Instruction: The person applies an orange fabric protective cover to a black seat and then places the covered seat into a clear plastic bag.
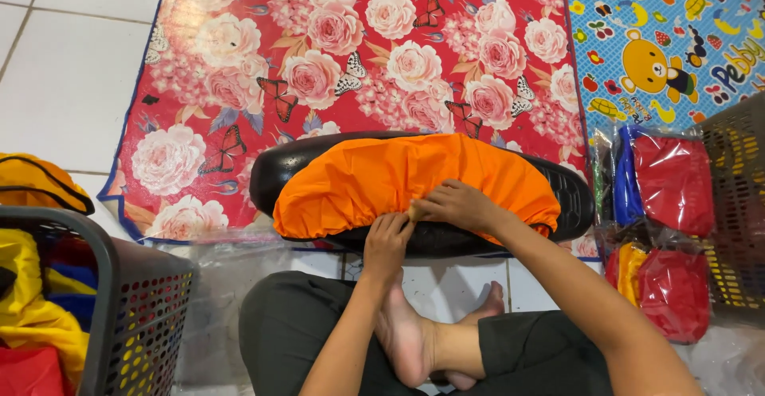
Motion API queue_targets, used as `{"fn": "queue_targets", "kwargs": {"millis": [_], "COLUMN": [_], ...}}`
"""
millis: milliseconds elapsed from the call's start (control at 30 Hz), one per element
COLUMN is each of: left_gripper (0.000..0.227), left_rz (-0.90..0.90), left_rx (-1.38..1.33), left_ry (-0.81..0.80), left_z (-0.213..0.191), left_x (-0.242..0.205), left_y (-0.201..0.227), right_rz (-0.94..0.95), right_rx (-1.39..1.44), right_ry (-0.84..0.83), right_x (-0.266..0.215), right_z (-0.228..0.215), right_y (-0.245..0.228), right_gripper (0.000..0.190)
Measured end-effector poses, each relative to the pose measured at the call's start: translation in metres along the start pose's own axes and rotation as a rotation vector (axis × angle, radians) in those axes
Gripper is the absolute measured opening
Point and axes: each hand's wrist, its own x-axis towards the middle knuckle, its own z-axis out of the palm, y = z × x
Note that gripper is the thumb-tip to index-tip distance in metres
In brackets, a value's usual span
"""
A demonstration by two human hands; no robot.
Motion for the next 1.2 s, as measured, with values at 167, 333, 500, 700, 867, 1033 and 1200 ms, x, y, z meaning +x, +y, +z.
{"fn": "queue_targets", "kwargs": {"millis": [167, 333, 500, 700, 867, 1033, 1200], "left_gripper": [0.018, 0.020, 0.021, 0.011, 0.014, 0.014, 0.016], "left_rz": [-0.029, 0.003, -0.029, -0.169, -0.193, -0.226, -0.234], "left_rx": [-0.043, -0.018, 0.070, 0.048, 0.014, 0.054, 0.013], "left_ry": [0.027, 0.074, 0.195, 0.096, 0.086, 0.054, -0.043], "left_z": [-0.003, -0.018, -0.013, -0.010, -0.015, -0.033, -0.045], "left_x": [0.004, 0.010, 0.001, 0.000, -0.003, 0.002, 0.010], "left_y": [0.002, 0.002, -0.001, -0.007, -0.005, -0.003, -0.027], "right_rz": [0.337, 0.992, 0.666, -0.248, 0.962, 0.733, 0.354], "right_rx": [-0.166, 0.333, 0.333, -0.068, 0.373, 0.485, 0.364], "right_ry": [-0.180, 0.067, 0.017, -0.076, 0.352, 0.178, -0.037], "right_x": [0.013, 0.016, 0.010, 0.042, 0.016, 0.025, 0.037], "right_z": [0.014, 0.024, 0.039, 0.015, 0.035, 0.023, -0.021], "right_y": [0.066, 0.074, 0.010, 0.030, 0.097, 0.034, 0.014], "right_gripper": [0.024, 0.050, 0.058, 0.034, 0.035, 0.048, 0.052]}}
